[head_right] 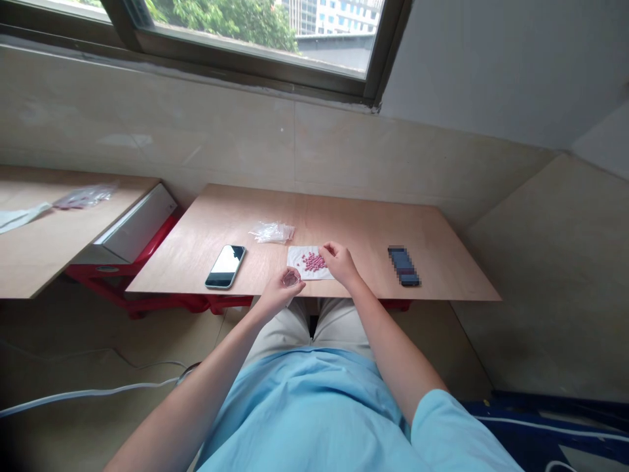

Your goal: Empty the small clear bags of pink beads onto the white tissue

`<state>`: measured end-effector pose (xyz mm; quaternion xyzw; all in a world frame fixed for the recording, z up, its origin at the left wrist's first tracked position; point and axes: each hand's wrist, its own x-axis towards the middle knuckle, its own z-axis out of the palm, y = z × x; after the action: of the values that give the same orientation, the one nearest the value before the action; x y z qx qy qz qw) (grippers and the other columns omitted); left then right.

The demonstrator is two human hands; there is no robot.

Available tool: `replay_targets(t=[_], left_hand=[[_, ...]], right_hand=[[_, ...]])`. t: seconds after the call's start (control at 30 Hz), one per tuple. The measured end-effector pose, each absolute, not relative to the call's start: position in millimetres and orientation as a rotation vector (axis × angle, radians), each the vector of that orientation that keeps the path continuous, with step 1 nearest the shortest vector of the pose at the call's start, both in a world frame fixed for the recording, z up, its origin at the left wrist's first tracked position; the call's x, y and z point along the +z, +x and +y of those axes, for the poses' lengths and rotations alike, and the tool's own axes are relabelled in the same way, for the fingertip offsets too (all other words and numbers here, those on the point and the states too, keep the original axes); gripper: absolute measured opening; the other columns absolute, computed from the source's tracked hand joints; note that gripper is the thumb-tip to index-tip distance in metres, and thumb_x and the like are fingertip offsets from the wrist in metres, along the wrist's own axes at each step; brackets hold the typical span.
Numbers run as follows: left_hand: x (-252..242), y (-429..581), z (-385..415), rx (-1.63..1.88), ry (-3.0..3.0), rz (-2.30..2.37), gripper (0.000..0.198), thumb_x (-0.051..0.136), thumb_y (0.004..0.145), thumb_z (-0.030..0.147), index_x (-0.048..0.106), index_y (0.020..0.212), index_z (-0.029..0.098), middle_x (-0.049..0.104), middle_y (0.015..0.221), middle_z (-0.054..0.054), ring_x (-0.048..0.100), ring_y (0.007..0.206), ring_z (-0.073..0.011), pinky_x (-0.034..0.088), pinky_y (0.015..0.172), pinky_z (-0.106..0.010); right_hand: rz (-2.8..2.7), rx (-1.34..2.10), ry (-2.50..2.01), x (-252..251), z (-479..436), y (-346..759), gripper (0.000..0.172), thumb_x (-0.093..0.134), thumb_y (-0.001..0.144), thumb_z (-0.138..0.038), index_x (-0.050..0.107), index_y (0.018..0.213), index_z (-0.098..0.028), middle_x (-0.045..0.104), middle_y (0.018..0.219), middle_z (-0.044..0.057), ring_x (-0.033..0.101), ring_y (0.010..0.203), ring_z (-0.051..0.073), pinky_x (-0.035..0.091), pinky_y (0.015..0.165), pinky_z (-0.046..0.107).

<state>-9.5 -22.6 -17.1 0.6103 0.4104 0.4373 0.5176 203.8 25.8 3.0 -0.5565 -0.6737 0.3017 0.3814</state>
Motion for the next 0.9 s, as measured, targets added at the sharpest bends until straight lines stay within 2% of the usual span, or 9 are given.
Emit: replay_targets(t=[0.1, 0.17, 0.33, 0.4, 0.5, 0.6, 0.7, 0.83, 0.9], left_hand=[[-16, -9, -25, 1.044, 1.430, 0.978, 0.024, 0.074, 0.080, 0.033, 0.063, 0.095, 0.018, 0.063, 0.084, 0.000, 0.057, 0.076, -0.0150, 0.043, 0.072, -0.027], [-14, -8, -27, 1.048, 1.381, 0.963, 0.025, 0.074, 0.080, 0.035, 0.065, 0.097, 0.018, 0.065, 0.086, -0.002, 0.060, 0.079, -0.0160, 0.045, 0.073, -0.028], [-4, -11, -29, 1.056, 1.181, 0.894, 0.033, 0.076, 0.081, 0.036, 0.071, 0.109, 0.018, 0.071, 0.099, -0.006, 0.065, 0.100, -0.0219, 0.046, 0.093, -0.034], [-2, -12, -27, 1.070, 1.040, 0.824, 0.042, 0.076, 0.081, 0.034, 0.070, 0.119, 0.018, 0.072, 0.108, -0.009, 0.065, 0.107, -0.0241, 0.045, 0.099, -0.037], [0, -14, -23, 1.087, 0.838, 0.728, 0.049, 0.074, 0.081, 0.031, 0.068, 0.127, 0.017, 0.072, 0.112, -0.011, 0.067, 0.104, -0.0244, 0.047, 0.099, -0.040], [1, -15, -21, 1.079, 0.752, 0.682, 0.049, 0.073, 0.080, 0.030, 0.067, 0.127, 0.016, 0.072, 0.108, -0.011, 0.067, 0.099, -0.0235, 0.050, 0.096, -0.040], [2, -14, -21, 1.083, 0.742, 0.673, 0.046, 0.074, 0.081, 0.028, 0.067, 0.124, 0.015, 0.072, 0.102, -0.008, 0.067, 0.096, -0.0209, 0.051, 0.094, -0.038], [0, -12, -23, 1.081, 0.754, 0.719, 0.038, 0.081, 0.076, 0.027, 0.069, 0.110, 0.017, 0.072, 0.092, -0.005, 0.069, 0.091, -0.0208, 0.052, 0.089, -0.038], [-1, -11, -25, 1.078, 0.798, 0.762, 0.036, 0.084, 0.073, 0.028, 0.070, 0.104, 0.017, 0.072, 0.094, -0.006, 0.069, 0.094, -0.0220, 0.052, 0.089, -0.038]], right_hand=[[-1.871, 0.838, -1.194, 23, 10, 186, 0.026, 0.060, 0.094, -0.040, 0.071, 0.103, -0.019, 0.073, 0.093, 0.005, 0.068, 0.080, 0.017, 0.053, 0.072, 0.026], [-1.919, 0.782, -1.193, 26, 8, 184, 0.022, 0.063, 0.093, -0.037, 0.073, 0.104, -0.021, 0.074, 0.100, 0.005, 0.069, 0.086, 0.017, 0.053, 0.077, 0.026], [-1.885, 0.531, -1.601, -10, 29, 216, 0.020, 0.058, 0.094, -0.028, 0.072, 0.105, -0.020, 0.075, 0.099, 0.006, 0.068, 0.085, 0.017, 0.052, 0.079, 0.027], [-1.895, 0.477, -1.692, -31, 36, 229, 0.025, 0.061, 0.090, -0.022, 0.072, 0.111, -0.017, 0.073, 0.103, 0.009, 0.067, 0.088, 0.019, 0.052, 0.083, 0.028], [-1.917, 0.435, -1.721, -55, 37, 238, 0.037, 0.064, 0.085, -0.018, 0.068, 0.122, -0.014, 0.068, 0.114, 0.012, 0.064, 0.098, 0.021, 0.049, 0.092, 0.031], [-1.945, 0.396, -1.718, -67, 33, 236, 0.032, 0.062, 0.087, -0.020, 0.070, 0.119, -0.017, 0.064, 0.117, 0.011, 0.060, 0.108, 0.022, 0.045, 0.100, 0.031], [-1.963, 0.382, -1.706, -71, 33, 233, 0.026, 0.060, 0.090, -0.021, 0.072, 0.113, -0.019, 0.063, 0.114, 0.009, 0.058, 0.111, 0.022, 0.044, 0.100, 0.031], [-1.981, 0.381, -1.684, -71, 36, 231, 0.024, 0.061, 0.092, -0.023, 0.072, 0.113, -0.021, 0.063, 0.113, 0.008, 0.058, 0.110, 0.021, 0.044, 0.100, 0.029], [-1.982, 0.382, -1.681, -70, 37, 229, 0.022, 0.062, 0.092, -0.023, 0.073, 0.110, -0.021, 0.064, 0.112, 0.008, 0.058, 0.109, 0.021, 0.043, 0.100, 0.029]])
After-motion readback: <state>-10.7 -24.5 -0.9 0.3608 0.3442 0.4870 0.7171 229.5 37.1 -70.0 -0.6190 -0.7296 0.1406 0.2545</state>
